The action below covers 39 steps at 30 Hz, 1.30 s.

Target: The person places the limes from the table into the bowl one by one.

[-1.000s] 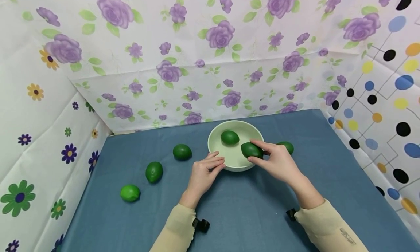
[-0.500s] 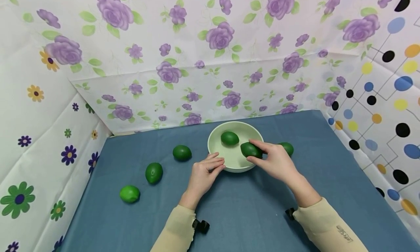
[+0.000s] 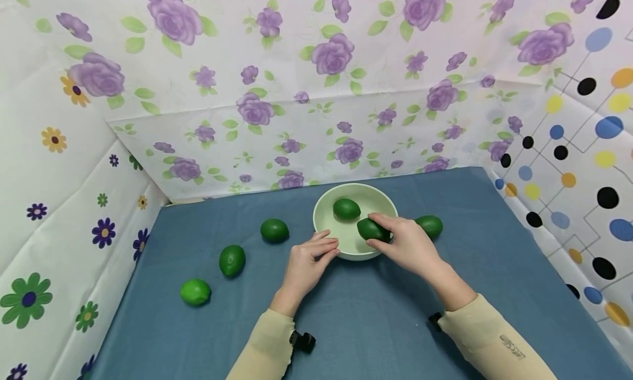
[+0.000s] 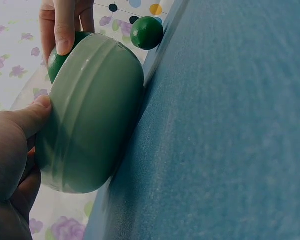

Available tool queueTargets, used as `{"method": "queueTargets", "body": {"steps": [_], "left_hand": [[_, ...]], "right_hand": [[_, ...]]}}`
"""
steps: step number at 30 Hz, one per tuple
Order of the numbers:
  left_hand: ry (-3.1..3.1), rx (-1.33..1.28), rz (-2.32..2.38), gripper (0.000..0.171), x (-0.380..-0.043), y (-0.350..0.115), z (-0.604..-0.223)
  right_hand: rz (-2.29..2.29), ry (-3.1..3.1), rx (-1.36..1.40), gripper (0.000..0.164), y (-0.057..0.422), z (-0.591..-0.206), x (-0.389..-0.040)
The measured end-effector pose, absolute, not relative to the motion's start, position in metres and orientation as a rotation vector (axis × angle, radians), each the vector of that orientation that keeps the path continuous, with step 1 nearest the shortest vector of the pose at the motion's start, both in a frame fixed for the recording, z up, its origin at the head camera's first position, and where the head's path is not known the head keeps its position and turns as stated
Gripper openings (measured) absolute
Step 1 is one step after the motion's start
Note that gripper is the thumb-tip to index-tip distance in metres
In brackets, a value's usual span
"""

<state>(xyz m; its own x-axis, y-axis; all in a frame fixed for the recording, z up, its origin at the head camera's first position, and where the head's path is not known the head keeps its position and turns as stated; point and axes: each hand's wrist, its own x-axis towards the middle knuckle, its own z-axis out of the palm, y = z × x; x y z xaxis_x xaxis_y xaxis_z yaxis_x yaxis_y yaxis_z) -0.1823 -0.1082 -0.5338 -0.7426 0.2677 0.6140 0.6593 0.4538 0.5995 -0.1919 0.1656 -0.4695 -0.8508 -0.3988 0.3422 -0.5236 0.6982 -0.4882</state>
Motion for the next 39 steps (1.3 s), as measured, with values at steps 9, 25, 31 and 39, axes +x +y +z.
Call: {"method": "queueTargets", "body": {"steps": [9, 25, 31, 39], "left_hand": [[-2.257, -0.790, -1.228, 0.023, -0.182, -0.109, -0.535], [-2.258, -0.803, -1.239, 0.022, -0.182, -0.109, -0.534], [-2.241, -0.811, -1.233, 0.022, -0.183, -0.110, -0.535], [-2.255, -0.810, -1.237, 0.021, -0.182, -0.109, -0.533]], "right_hand": [[0.805, -2.738, 0.742, 0.062, 0.161, -0.471, -0.200], [0.696, -2.839, 0.672, 0.059, 0.151, -0.471, -0.217], [0.680, -2.855, 0.661, 0.059, 0.149, -0.473, -0.221], [0.673, -2.863, 0.628, 0.059, 0.149, -0.476, -0.223]]}}
